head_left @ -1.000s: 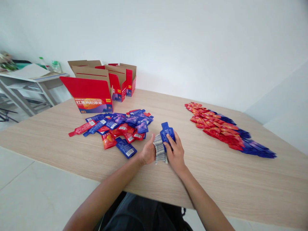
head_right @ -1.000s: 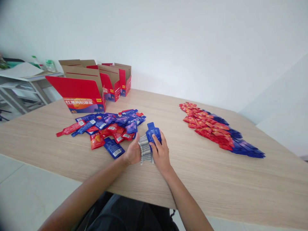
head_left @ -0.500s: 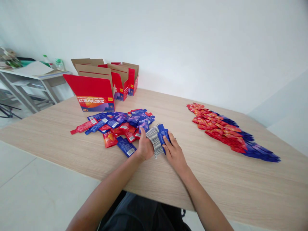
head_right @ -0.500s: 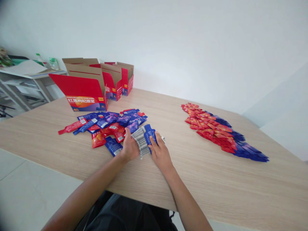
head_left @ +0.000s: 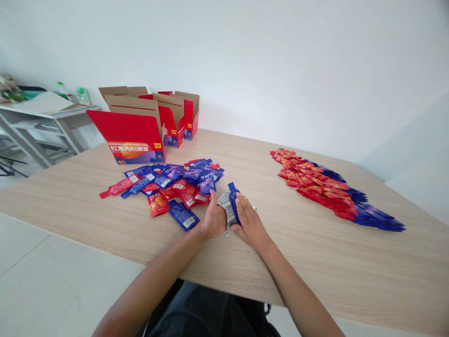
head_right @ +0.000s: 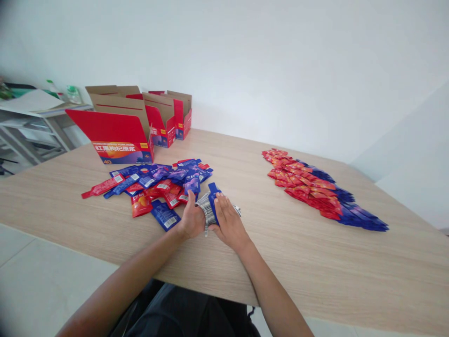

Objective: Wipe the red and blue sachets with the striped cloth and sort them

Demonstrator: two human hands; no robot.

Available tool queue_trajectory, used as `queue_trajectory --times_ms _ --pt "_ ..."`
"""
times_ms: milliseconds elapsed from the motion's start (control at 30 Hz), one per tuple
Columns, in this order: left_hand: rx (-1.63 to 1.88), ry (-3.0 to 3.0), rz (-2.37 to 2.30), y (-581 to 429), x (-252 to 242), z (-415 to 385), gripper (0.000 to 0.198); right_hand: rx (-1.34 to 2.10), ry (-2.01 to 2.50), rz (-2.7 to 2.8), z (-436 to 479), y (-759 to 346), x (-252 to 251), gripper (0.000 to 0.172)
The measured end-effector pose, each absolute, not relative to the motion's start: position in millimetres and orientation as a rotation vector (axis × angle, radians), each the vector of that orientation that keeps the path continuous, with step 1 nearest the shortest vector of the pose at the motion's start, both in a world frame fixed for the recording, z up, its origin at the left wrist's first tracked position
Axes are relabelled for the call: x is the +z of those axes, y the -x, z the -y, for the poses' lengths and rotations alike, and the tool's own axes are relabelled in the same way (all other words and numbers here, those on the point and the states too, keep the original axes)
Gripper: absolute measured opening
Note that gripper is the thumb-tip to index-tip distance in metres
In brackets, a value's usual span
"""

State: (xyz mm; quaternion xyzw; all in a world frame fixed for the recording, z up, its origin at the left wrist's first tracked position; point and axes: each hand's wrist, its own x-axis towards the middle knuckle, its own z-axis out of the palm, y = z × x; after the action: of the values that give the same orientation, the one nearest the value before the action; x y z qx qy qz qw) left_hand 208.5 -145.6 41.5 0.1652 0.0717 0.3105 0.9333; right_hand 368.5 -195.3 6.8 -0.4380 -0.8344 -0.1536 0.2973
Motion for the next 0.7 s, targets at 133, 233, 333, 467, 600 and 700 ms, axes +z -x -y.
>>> queue_trajectory --times_ms 133,233,333,467,600,700 --pt "0.56 -0.446 -0.121 -215.8 30.6 156.6 0.085 -0.292 1.108 2.141 200.3 -366.3 9.3 0.073" --pt "0.527 -0.501 -0.121 -220.7 23.0 161.5 0.084 -0.179 1.129 2.04 204.4 -364.2 9.3 0.07" --pt "0.549 -0.484 -0.109 -222.7 21.5 162.7 0.083 -0.123 1.126 2.019 205.2 -364.4 9.8 0.068" --pt "0.689 -0.376 -0.135 -217.0 31.0 156.5 0.087 -0.206 1.053 2.198 203.9 -363.9 15.6 0.069" --pt "0.843 -0.279 -0.225 -204.8 45.7 140.5 0.094 -0.308 1.025 2.368 206.0 -358.3 21.1 0.068" --pt "0.923 -0.266 -0.247 -198.2 53.5 130.5 0.092 -0.368 0.994 2.413 208.2 -354.2 20.9 0.072"
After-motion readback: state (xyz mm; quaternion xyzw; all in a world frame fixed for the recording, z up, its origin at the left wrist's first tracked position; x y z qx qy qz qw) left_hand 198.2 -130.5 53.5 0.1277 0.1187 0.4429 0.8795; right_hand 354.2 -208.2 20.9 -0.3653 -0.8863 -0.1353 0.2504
